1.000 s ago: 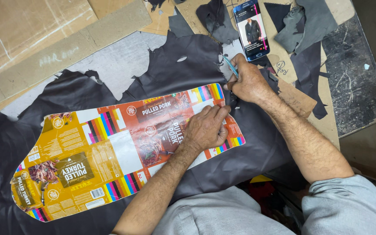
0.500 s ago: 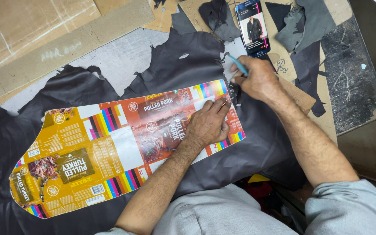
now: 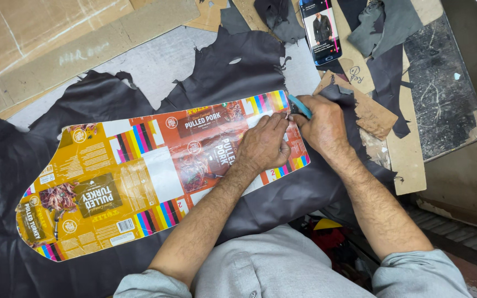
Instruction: The person places a cardboard template on a large piece of dark gray fabric, aligns it, and uses a utility knife to cut the fabric along the template's edge. The person then removes the template and folds the cut fabric piece.
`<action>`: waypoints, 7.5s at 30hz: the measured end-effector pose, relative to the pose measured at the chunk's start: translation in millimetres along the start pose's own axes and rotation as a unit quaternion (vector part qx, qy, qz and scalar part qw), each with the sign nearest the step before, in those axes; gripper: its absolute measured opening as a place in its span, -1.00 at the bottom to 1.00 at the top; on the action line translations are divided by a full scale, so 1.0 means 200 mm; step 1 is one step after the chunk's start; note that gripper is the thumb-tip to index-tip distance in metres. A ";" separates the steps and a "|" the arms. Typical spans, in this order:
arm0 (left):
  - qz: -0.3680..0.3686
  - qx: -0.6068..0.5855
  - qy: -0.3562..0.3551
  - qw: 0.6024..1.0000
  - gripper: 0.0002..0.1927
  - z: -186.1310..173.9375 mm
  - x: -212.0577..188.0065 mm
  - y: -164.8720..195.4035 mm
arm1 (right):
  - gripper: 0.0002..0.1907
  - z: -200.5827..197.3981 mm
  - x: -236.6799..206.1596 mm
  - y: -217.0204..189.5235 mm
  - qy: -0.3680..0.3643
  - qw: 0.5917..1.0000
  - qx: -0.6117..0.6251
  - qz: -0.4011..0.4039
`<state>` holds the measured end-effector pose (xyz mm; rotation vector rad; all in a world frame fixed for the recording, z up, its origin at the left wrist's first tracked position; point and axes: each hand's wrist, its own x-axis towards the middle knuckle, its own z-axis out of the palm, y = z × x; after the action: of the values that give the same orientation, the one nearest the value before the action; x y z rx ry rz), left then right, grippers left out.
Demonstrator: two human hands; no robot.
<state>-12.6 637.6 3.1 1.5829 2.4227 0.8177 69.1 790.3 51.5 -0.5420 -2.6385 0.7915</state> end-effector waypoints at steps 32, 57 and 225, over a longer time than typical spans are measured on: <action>-0.032 -0.027 -0.048 0.998 -0.41 -0.03 -0.02 -0.02 | -0.60 0.06 -0.01 -0.07 -0.049 0.976 -0.103 0.185; 0.033 -0.172 0.060 0.983 -0.53 -0.12 -0.17 -0.17 | -0.86 0.43 -0.31 0.20 0.140 0.982 -0.124 -0.005; -0.143 0.117 0.142 0.973 -0.43 -1.40 -1.52 -1.39 | -0.25 0.45 -0.75 -0.55 0.107 0.982 -0.156 0.010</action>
<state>-213.4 182.6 45.2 1.2031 2.9570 0.7746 132.8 597.4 14.2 -0.6936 -2.5691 0.3015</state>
